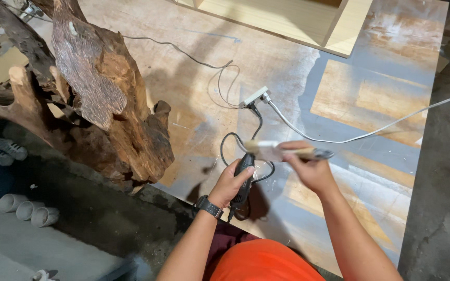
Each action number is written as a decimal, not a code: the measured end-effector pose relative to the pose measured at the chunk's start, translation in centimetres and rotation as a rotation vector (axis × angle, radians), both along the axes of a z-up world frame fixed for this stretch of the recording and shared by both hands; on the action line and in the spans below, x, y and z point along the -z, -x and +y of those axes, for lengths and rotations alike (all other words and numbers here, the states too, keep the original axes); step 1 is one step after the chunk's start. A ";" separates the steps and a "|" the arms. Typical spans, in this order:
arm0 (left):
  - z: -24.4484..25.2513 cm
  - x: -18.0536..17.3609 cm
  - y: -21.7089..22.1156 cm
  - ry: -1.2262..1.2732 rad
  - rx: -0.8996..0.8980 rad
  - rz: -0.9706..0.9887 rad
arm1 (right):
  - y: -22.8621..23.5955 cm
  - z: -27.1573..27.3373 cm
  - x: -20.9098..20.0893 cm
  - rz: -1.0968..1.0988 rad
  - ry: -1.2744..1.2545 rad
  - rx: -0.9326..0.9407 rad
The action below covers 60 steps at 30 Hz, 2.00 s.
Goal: The person cleans and sands a large piece of decorative driftwood. They use a rotary tool to reach into crevices and then brush away dust with a paintbrush.
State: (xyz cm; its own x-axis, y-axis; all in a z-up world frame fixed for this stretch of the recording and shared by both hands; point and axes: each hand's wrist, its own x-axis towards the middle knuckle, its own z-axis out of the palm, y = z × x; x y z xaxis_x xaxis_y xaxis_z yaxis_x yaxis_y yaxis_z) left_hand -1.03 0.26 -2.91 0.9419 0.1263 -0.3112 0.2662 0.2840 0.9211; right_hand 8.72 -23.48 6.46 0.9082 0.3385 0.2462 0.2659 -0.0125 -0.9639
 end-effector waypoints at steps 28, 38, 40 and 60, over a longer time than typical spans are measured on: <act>-1.2 -7.6 0.8 -0.646 0.098 0.113 | 0.5 0.4 -5.7 -0.457 0.161 0.017; -1.1 -7.7 0.6 -0.809 0.137 0.135 | 0.1 1.1 -5.1 -0.372 0.248 0.035; -1.1 -7.9 1.1 -0.858 0.159 0.168 | 0.3 1.6 -5.5 -0.211 0.108 -0.049; -3.7 3.1 1.9 -1.377 0.447 0.072 | 1.2 -2.0 8.3 0.350 0.457 0.332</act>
